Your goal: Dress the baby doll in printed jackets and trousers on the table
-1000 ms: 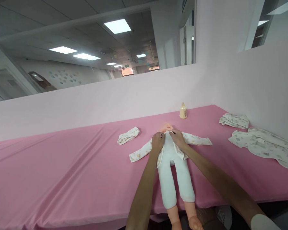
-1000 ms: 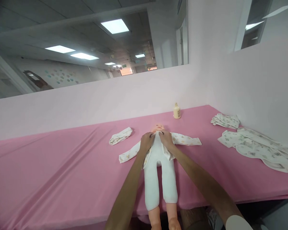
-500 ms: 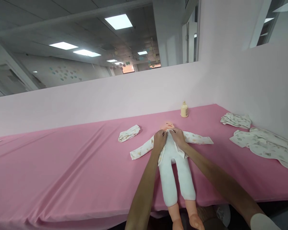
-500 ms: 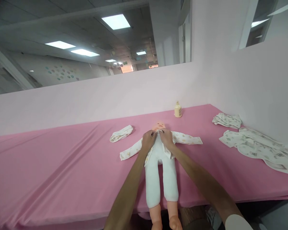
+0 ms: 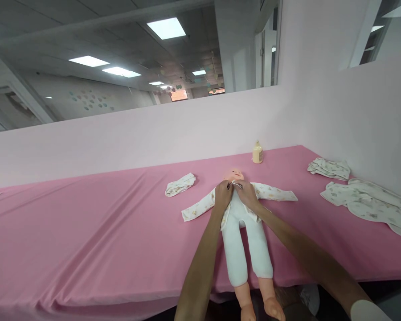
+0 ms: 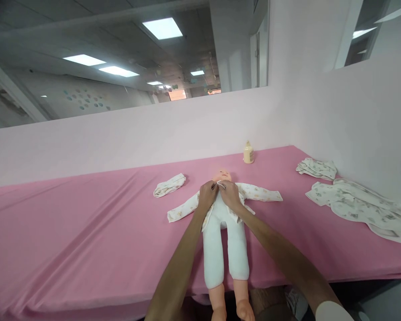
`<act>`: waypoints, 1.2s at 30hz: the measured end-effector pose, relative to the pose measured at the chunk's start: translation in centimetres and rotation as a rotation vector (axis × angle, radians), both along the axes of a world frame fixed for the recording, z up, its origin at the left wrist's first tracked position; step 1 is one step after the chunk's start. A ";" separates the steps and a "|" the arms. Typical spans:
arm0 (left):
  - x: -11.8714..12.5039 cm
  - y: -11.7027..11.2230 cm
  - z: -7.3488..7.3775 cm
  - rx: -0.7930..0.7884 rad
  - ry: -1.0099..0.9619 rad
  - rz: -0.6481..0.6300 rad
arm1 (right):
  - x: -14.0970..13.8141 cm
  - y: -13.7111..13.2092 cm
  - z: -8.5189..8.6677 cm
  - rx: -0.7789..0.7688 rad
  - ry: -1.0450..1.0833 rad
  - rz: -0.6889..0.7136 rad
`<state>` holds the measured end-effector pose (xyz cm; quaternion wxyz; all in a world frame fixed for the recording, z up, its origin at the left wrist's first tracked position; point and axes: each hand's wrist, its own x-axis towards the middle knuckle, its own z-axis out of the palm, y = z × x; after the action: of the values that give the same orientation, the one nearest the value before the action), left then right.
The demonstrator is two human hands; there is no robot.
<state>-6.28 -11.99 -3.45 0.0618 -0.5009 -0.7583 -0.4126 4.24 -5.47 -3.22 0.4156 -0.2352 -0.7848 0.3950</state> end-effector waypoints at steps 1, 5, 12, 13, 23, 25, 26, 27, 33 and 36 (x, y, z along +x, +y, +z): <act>0.0 0.0 0.0 0.006 -0.004 -0.004 | 0.0 0.0 0.0 -0.018 0.001 -0.011; 0.0 -0.1 0.0 0.014 -0.008 -0.026 | 0.0 0.1 0.1 -0.119 0.000 -0.039; 0.1 0.0 0.1 -0.009 0.002 -0.009 | 0.1 0.3 -0.4 -0.021 0.024 0.043; 0.2 0.0 0.2 -0.007 -0.008 -0.005 | 0.0 0.3 -0.5 0.013 0.021 0.045; -0.3 -0.7 0.2 0.061 -0.377 -0.128 | 0.1 0.3 -0.6 0.064 -0.084 0.042; -0.5 -0.7 0.1 0.062 -0.403 -0.128 | 0.1 0.2 -0.6 0.093 -0.108 0.039; -0.5 -0.7 0.0 0.062 -0.411 -0.125 | 0.1 0.1 -0.6 0.110 -0.122 0.037; -0.6 -0.6 0.0 0.062 -0.417 -0.123 | 0.2 0.1 -0.7 0.128 -0.140 0.031; -0.5 -0.7 0.1 0.075 -0.402 -0.138 | 0.3 0.1 -0.7 0.188 -0.205 0.007; -0.4 -0.8 0.3 0.075 -0.383 -0.163 | 0.3 0.1 -0.7 0.183 -0.169 0.040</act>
<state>-6.66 -12.77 -3.15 -0.0985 -0.4702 -0.6974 -0.5318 4.57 -5.34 -3.93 0.3598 -0.2129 -0.8544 0.3086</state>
